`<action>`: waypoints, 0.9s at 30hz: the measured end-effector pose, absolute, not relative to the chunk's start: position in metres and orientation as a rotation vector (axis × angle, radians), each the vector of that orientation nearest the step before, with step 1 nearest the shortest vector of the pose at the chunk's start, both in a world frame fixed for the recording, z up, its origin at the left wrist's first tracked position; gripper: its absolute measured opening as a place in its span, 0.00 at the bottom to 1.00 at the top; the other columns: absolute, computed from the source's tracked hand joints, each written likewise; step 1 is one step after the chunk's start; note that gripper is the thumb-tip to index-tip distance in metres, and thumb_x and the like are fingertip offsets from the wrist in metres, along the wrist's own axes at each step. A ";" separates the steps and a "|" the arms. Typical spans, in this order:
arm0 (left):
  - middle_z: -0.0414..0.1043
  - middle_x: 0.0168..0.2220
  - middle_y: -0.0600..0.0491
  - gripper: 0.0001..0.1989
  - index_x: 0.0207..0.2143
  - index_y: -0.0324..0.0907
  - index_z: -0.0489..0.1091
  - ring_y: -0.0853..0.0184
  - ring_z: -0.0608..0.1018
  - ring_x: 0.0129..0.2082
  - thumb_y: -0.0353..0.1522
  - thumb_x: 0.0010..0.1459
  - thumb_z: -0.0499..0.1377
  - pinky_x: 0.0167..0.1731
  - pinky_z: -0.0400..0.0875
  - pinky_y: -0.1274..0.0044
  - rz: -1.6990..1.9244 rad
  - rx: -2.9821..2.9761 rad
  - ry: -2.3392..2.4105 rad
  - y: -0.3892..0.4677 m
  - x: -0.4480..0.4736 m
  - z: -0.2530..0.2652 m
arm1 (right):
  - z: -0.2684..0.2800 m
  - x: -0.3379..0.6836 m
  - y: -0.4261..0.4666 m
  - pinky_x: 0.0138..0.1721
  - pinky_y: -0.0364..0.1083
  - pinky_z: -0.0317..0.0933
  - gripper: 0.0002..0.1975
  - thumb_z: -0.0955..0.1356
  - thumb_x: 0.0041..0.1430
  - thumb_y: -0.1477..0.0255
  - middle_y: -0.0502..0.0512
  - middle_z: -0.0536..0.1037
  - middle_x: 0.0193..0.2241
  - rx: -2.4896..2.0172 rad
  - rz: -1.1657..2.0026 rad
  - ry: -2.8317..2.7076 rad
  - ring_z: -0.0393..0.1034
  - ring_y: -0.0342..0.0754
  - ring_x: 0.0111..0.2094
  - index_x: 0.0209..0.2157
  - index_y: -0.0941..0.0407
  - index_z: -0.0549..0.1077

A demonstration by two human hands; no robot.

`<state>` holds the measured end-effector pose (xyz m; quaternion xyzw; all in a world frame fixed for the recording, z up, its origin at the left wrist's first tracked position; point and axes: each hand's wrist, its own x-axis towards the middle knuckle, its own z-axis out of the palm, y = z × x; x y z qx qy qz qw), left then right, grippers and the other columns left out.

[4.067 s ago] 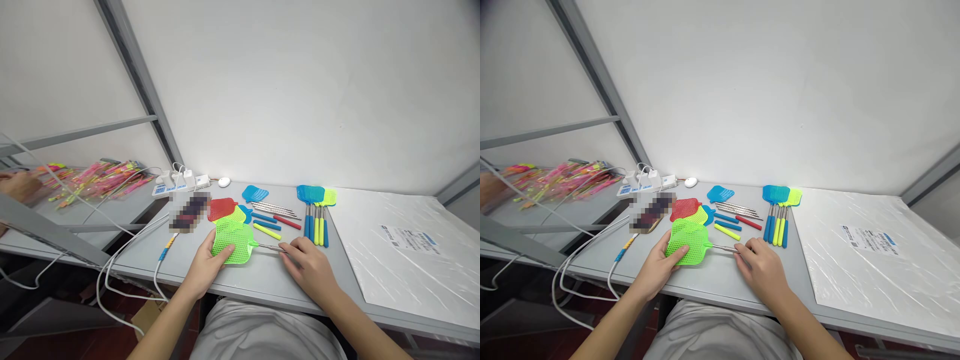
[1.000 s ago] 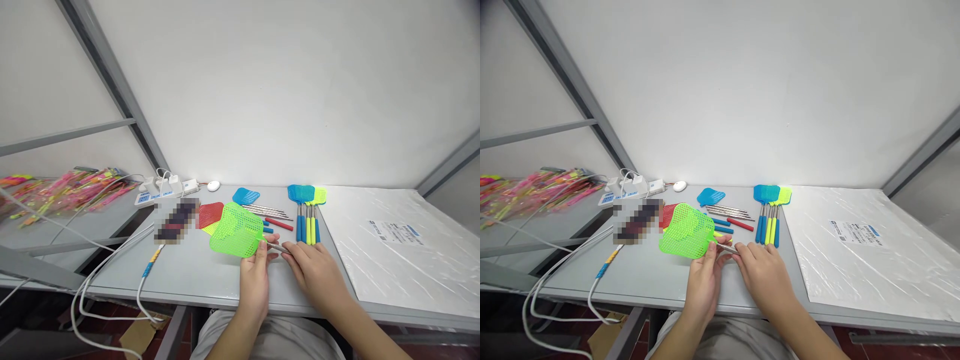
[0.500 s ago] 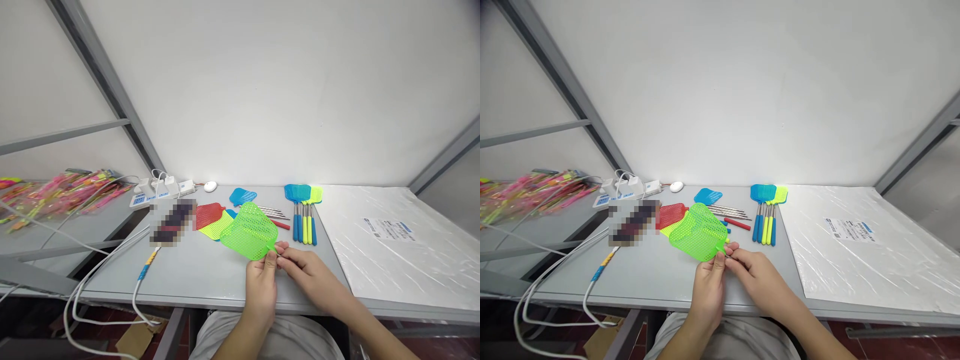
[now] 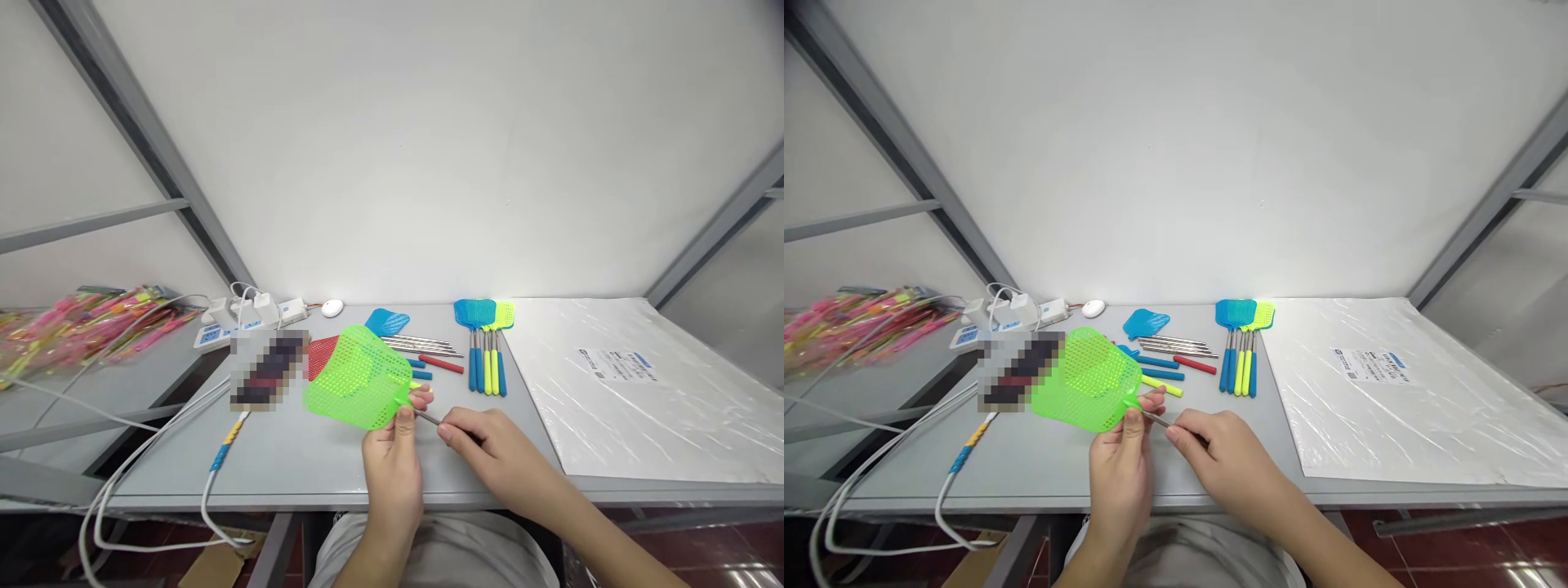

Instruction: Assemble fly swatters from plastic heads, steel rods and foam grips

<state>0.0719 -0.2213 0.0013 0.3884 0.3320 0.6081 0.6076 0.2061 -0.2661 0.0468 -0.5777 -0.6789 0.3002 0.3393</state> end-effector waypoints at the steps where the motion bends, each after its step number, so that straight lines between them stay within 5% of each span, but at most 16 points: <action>1: 0.77 0.43 0.46 0.15 0.36 0.39 0.77 0.58 0.75 0.51 0.43 0.57 0.61 0.55 0.65 0.67 1.438 0.865 0.775 -0.219 0.069 0.005 | 0.047 0.205 -0.268 0.27 0.42 0.50 0.17 0.58 0.68 0.62 0.46 0.68 0.22 -1.533 0.722 -1.802 0.62 0.42 0.24 0.27 0.53 0.66; 10: 0.76 0.39 0.47 0.14 0.33 0.39 0.77 0.63 0.77 0.45 0.42 0.58 0.61 0.45 0.72 0.73 1.666 0.718 0.761 -0.201 0.043 0.030 | 0.047 0.201 -0.276 0.28 0.44 0.49 0.20 0.55 0.70 0.62 0.47 0.69 0.19 -1.737 0.340 -2.042 0.63 0.44 0.22 0.26 0.53 0.64; 17: 0.76 0.37 0.47 0.12 0.34 0.38 0.78 0.60 0.77 0.43 0.38 0.58 0.60 0.41 0.72 0.71 1.512 0.738 0.681 -0.204 0.041 0.033 | 0.039 0.202 -0.275 0.31 0.45 0.56 0.14 0.55 0.70 0.69 0.50 0.79 0.38 -1.634 0.208 -2.159 0.72 0.47 0.32 0.53 0.49 0.64; 21: 0.77 0.39 0.46 0.10 0.33 0.38 0.78 0.59 0.76 0.46 0.36 0.57 0.61 0.44 0.70 0.71 1.441 0.853 0.664 -0.212 0.046 0.034 | 0.035 0.197 -0.274 0.29 0.45 0.55 0.13 0.56 0.70 0.67 0.51 0.79 0.35 -1.608 0.137 -2.169 0.73 0.47 0.31 0.48 0.52 0.67; 27: 0.78 0.41 0.44 0.23 0.40 0.37 0.77 0.59 0.78 0.42 0.46 0.63 0.51 0.46 0.70 0.68 1.375 0.702 0.674 -0.216 0.054 0.033 | 0.035 0.198 -0.275 0.26 0.45 0.49 0.14 0.54 0.71 0.67 0.47 0.76 0.25 -1.642 0.109 -2.208 0.67 0.45 0.23 0.38 0.51 0.68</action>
